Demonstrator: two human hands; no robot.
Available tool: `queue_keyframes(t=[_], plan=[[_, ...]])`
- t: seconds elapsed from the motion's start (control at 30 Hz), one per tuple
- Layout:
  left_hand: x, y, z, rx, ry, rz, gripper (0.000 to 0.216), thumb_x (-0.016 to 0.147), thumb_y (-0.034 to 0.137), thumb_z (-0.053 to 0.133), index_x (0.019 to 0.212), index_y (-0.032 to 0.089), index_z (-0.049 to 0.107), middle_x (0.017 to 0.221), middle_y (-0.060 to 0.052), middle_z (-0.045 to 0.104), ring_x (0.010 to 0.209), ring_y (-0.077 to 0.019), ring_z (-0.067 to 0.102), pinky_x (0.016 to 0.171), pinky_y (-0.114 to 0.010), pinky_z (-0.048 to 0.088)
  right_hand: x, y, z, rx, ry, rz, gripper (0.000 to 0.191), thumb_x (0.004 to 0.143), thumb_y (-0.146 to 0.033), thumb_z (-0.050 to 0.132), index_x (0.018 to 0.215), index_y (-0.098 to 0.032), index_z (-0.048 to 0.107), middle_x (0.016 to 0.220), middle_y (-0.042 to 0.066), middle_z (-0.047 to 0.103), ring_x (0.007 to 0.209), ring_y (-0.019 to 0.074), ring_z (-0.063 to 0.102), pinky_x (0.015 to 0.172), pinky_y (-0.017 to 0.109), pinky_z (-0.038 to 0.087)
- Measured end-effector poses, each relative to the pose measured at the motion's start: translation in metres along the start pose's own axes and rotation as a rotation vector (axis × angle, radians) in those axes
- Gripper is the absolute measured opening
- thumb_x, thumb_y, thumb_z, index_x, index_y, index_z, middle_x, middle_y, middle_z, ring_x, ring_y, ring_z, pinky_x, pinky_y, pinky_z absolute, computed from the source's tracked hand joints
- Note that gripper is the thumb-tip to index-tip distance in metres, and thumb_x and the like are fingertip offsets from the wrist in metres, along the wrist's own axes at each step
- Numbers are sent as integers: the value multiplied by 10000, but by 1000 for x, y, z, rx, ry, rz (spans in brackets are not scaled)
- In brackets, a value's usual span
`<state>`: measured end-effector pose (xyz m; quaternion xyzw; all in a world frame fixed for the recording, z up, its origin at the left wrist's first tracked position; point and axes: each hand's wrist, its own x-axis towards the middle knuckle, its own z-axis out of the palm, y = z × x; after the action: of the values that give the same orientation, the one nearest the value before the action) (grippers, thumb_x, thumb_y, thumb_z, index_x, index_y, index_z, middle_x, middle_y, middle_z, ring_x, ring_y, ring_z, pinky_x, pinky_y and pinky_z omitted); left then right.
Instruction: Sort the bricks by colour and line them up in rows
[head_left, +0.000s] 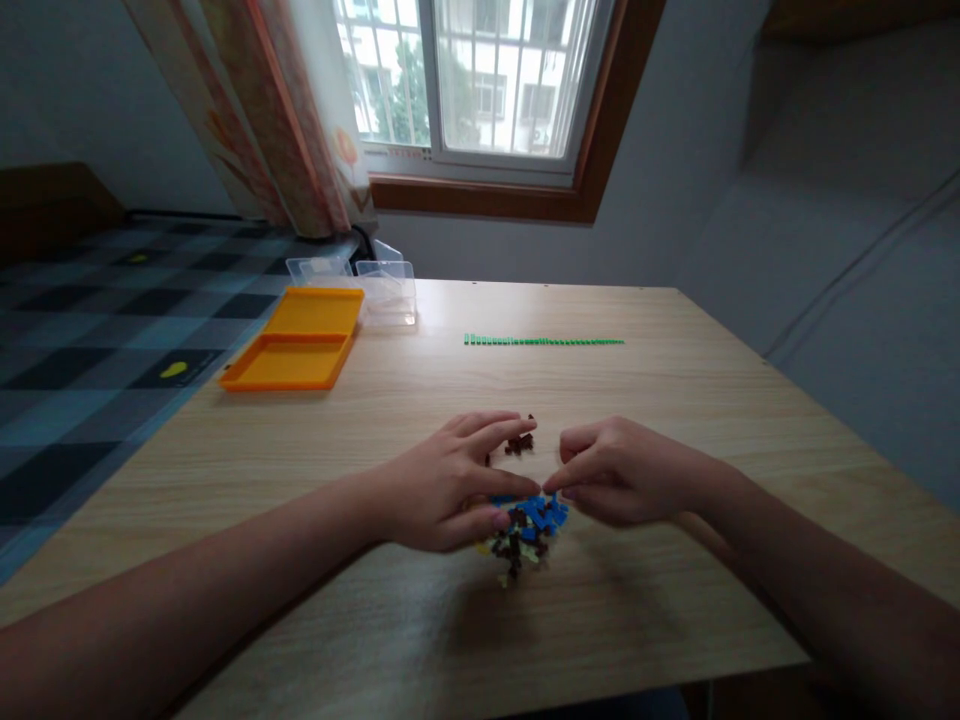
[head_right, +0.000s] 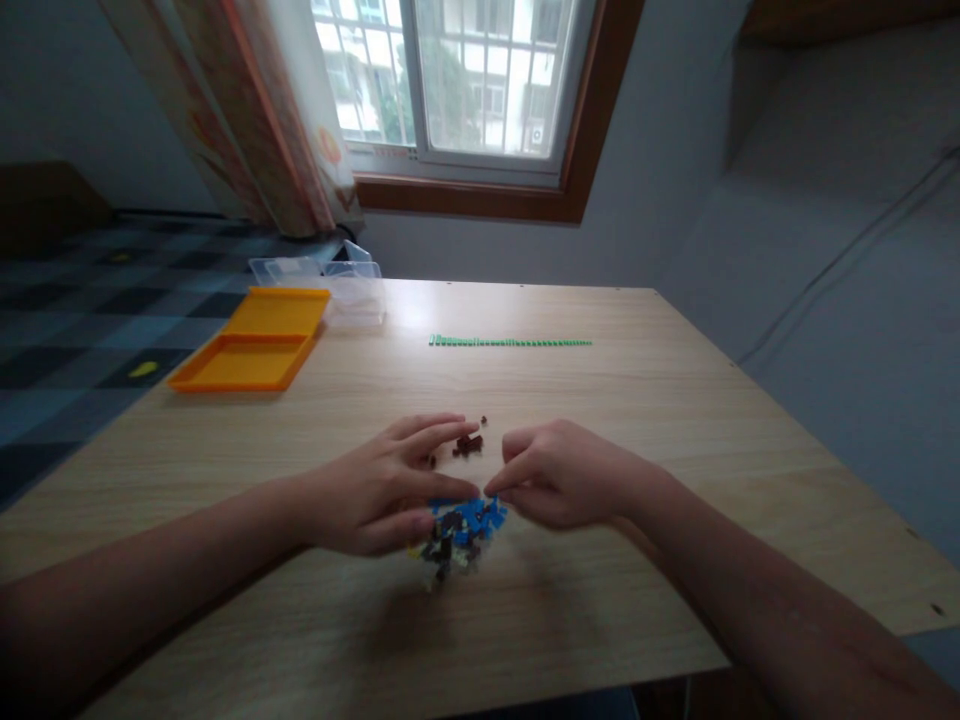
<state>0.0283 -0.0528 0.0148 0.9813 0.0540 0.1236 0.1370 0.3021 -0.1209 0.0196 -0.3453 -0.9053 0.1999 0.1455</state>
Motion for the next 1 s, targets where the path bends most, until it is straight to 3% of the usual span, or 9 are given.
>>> queue_keyframes(t=[0.2,0.43,1.0], plan=[[1,3,3,-13,-23,32,411,946,492,504,1280,321,672,1577,-94,372,1417,-392,366,1140,-575,342,-3,2,-4,71,-12,-7,253,832,-140,607,1000,-209,783,780,23,664,636,100,580,602,216,401],[1,-2,5,30,10,39,421,932,504,533,1276,306,674,1589,-102,351,1419,-396,360,1145,-574,333,-1,-3,-2,93,-27,-23,304,831,-142,612,1070,-238,774,781,9,656,606,83,565,575,202,387],[0,-3,3,21,31,11,463,923,526,534,1319,311,641,1591,-121,338,1416,-376,369,1119,-562,371,-3,1,-3,89,-32,2,268,812,-129,612,997,-214,786,787,18,676,640,100,586,597,217,404]])
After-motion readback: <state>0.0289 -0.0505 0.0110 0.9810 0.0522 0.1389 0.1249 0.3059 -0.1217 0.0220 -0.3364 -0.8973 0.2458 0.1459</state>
